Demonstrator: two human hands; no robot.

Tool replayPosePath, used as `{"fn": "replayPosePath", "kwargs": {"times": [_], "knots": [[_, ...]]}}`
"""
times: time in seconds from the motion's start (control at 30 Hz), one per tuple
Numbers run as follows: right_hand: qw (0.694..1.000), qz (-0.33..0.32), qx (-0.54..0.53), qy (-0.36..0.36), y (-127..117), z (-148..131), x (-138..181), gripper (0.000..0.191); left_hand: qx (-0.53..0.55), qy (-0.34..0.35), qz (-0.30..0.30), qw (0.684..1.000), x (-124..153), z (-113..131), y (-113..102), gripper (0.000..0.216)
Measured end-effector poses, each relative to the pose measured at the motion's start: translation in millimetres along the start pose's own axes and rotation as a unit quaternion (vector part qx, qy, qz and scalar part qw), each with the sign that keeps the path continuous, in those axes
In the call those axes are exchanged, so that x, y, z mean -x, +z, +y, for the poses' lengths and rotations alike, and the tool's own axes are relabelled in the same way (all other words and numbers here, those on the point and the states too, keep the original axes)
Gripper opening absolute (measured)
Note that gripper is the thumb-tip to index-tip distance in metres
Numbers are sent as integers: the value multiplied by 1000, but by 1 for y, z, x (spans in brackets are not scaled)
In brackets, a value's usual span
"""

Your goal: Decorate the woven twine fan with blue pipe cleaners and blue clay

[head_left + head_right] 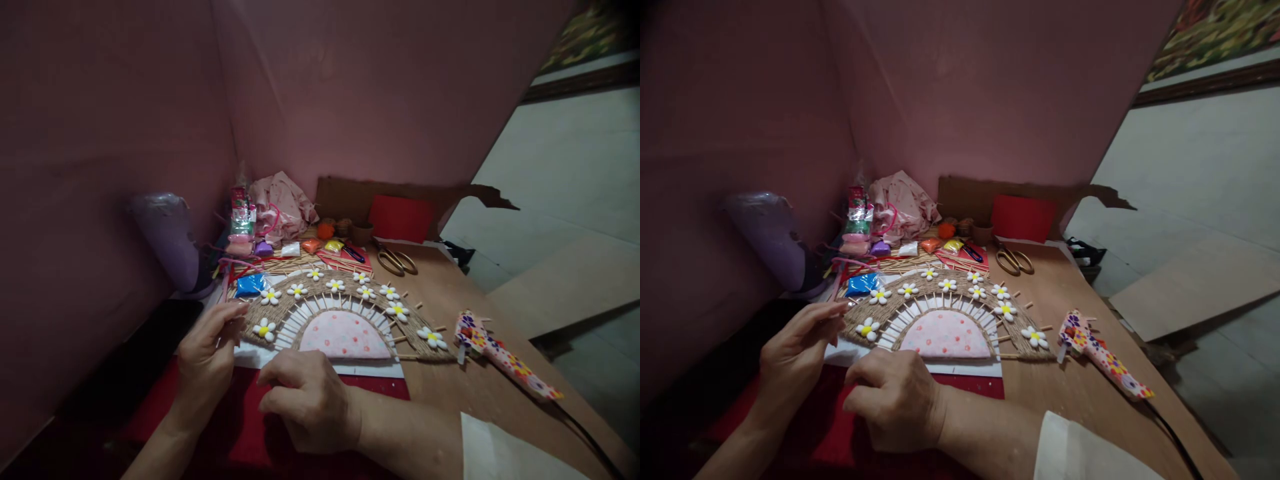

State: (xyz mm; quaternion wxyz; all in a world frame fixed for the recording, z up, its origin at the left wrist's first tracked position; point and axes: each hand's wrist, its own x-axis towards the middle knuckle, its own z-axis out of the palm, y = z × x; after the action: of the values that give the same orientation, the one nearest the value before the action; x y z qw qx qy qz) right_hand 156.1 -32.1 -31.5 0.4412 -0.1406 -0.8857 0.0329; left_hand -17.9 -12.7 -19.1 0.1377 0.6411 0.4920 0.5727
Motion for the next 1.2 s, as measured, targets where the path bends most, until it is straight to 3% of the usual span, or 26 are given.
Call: {"fn": "replayPosePath", "kwargs": {"times": [0.13,0.3,0.53,0.7,0.9,1.2], "knots": [[1000,5,-6,3,-2,-1,-1,13,12,-48,14,999,1,2,0,23],[1000,5,-6,6,-2,-2,-2,16,-27,77,-19,996,4,-1,-1,13],[1000,11,-19,11,-4,-3,-3,16,-83,84,-57,991,15,-6,-5,19],[991,55,-57,105,-6,-3,-2,25,-79,79,-103,988,15,-6,-4,13],[950,163,-123,235,-5,3,-4,33,-118,73,-84,987,17,-7,-2,15],[936,172,-142,272,-5,5,-6,33,-153,42,-95,983,18,-3,-1,11]]}}
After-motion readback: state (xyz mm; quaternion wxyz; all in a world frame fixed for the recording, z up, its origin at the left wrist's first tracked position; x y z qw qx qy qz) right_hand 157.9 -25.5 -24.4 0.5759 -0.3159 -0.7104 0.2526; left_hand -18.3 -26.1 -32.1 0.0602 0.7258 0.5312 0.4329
